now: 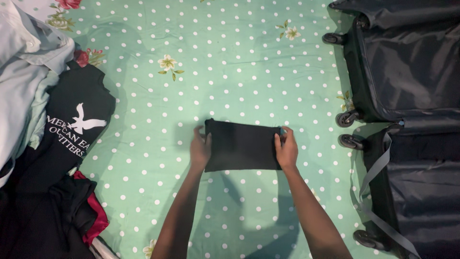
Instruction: The person opens a black rolling suitcase on a bed and begins packing clothes. They fold a black t-shirt and place it inside, then fold a black tank top and add it to the suitcase. Finally, they fold a black hoodie with a graphic print and place it in the suitcase.
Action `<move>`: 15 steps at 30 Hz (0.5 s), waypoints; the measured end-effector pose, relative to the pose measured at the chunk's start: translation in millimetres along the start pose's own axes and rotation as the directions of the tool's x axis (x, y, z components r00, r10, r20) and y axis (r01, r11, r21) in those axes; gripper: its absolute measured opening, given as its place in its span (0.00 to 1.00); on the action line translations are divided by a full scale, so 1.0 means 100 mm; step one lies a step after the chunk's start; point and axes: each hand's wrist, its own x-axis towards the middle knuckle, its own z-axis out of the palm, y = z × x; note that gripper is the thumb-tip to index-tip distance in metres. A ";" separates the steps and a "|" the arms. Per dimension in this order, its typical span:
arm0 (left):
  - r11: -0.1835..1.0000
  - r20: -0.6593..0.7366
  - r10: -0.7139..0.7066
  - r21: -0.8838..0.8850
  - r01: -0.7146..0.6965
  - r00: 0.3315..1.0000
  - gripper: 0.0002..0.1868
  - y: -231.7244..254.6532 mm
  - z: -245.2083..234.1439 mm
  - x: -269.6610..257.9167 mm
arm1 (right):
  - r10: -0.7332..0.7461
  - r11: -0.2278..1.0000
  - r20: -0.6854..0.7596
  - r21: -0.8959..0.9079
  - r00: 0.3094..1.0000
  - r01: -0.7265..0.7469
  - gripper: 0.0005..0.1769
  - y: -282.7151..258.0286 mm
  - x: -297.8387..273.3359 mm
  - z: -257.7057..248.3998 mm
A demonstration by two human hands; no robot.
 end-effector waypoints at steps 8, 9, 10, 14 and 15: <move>0.631 0.428 0.649 0.160 -0.759 0.629 0.45 0.44 -0.53 -0.55 | -0.604 0.743 0.346 -0.080 0.718 0.664 0.40 -0.27 -0.74 -0.32; 0.615 0.514 0.591 0.211 -0.759 0.622 0.47 0.44 -0.52 -0.58 | -0.589 0.727 0.384 -0.131 0.711 0.674 0.40 -0.28 -0.76 -0.32; 0.594 0.592 0.523 0.263 -0.760 0.613 0.48 0.41 -0.51 -0.61 | -0.573 0.707 0.421 -0.180 0.704 0.683 0.40 -0.28 -0.78 -0.29; 0.436 0.510 0.516 0.535 -0.724 0.688 0.45 0.15 -0.26 -0.63 | -0.507 0.661 0.474 -0.322 0.720 0.678 0.42 -0.21 -0.69 -0.20; 0.399 0.497 0.534 0.565 -0.722 0.684 0.44 0.07 -0.19 -0.61 | -0.479 0.655 0.506 -0.339 0.717 0.676 0.43 -0.19 -0.65 -0.18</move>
